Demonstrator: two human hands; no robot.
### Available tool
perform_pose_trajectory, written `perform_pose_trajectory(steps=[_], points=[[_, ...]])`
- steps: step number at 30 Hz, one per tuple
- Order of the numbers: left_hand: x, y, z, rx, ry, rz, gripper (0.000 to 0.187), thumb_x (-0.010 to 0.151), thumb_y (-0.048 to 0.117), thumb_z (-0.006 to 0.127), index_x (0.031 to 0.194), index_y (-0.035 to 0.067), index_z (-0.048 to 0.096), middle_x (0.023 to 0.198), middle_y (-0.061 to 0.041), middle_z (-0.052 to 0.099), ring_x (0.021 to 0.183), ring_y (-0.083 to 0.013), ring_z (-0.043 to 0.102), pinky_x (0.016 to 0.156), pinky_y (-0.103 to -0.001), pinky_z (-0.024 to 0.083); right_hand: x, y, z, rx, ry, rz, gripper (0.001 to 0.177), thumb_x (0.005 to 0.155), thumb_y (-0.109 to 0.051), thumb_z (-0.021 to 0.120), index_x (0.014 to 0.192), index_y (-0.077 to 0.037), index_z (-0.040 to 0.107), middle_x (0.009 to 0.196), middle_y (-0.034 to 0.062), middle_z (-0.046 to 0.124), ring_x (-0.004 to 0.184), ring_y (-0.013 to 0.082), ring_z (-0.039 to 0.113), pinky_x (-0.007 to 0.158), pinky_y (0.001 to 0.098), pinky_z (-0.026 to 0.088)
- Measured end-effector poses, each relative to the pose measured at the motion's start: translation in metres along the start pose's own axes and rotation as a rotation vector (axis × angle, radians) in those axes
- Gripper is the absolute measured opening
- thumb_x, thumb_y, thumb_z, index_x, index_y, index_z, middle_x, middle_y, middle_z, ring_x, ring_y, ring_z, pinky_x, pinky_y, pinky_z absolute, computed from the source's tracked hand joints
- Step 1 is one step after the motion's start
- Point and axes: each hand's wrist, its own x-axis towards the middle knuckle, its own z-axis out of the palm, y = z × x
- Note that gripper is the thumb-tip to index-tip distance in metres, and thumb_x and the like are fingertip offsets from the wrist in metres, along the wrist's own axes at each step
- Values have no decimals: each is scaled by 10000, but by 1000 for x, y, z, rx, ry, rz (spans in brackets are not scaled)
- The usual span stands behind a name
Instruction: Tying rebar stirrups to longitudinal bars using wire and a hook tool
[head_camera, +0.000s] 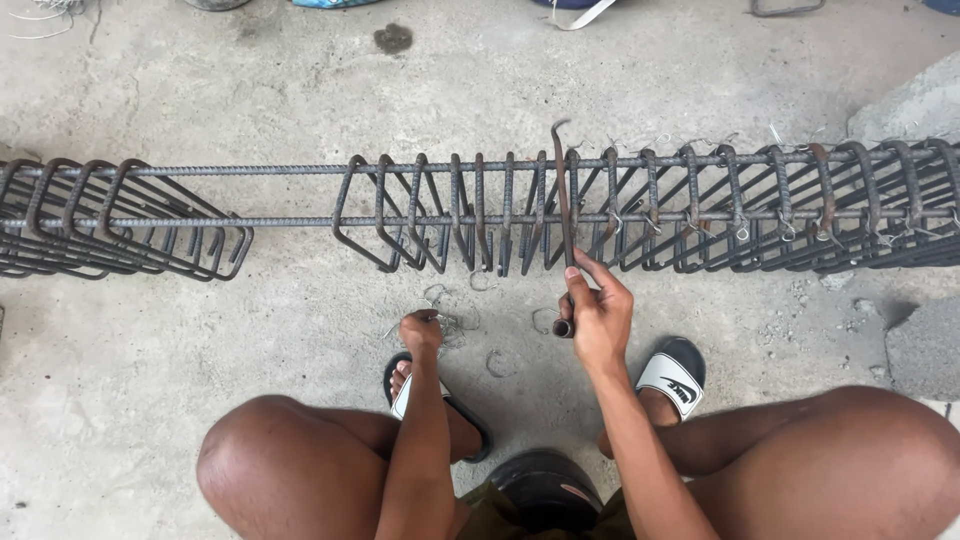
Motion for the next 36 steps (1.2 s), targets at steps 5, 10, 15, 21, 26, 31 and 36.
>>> perform_pose_trajectory(steps=[5,10,15,21,26,31,36], points=[[24,22,-11,144,-260,105,221,744,214,667,865,335,807,844,-40,773,930,-313,723,845,-450,589,10,-43,-20,-87,-23,-108,267,1030,-67,600,1282,-36,681,554,117,609,422,144,546,410,243,448],[12,84,-11,544,-628,199,142,705,197,647,666,166,780,542,-47,697,751,-266,767,804,-427,584,56,-102,-64,-171,-29,-175,200,984,-87,652,1167,-80,731,528,115,583,399,157,561,365,268,436],[-97,204,-92,1012,-906,758,110,833,-117,565,852,-34,635,781,-122,635,604,-149,596,628,-246,618,88,-197,-91,-756,-139,-115,307,1051,-39,545,1340,-33,647,865,131,671,571,157,599,437,251,475],[-188,307,-200,853,-1017,901,186,871,-128,549,733,-9,589,813,-122,633,547,-143,536,531,-228,551,116,-189,-134,-1045,-137,-78,346,1044,19,506,1373,60,607,882,297,725,477,229,605,378,328,444],[-178,343,-248,351,-1118,905,178,938,30,617,1085,24,718,1106,-132,729,881,-200,728,787,-314,612,118,-167,-133,-1111,-176,-38,373,1003,60,508,1363,90,600,785,270,706,454,229,559,349,335,395],[-158,372,-280,-303,-1052,757,122,954,3,599,993,-55,700,1043,-179,760,676,-151,692,609,-225,626,104,-169,-118,-1163,-216,-33,375,994,33,506,1348,118,598,859,334,722,371,194,449,458,366,498],[-143,390,-274,-692,-910,594,201,959,73,642,1079,-64,729,647,-68,619,530,-124,585,512,-237,560,110,-158,-121,-1204,-272,22,412,1018,-3,511,1410,124,530,742,319,686,361,202,439,425,377,499]])
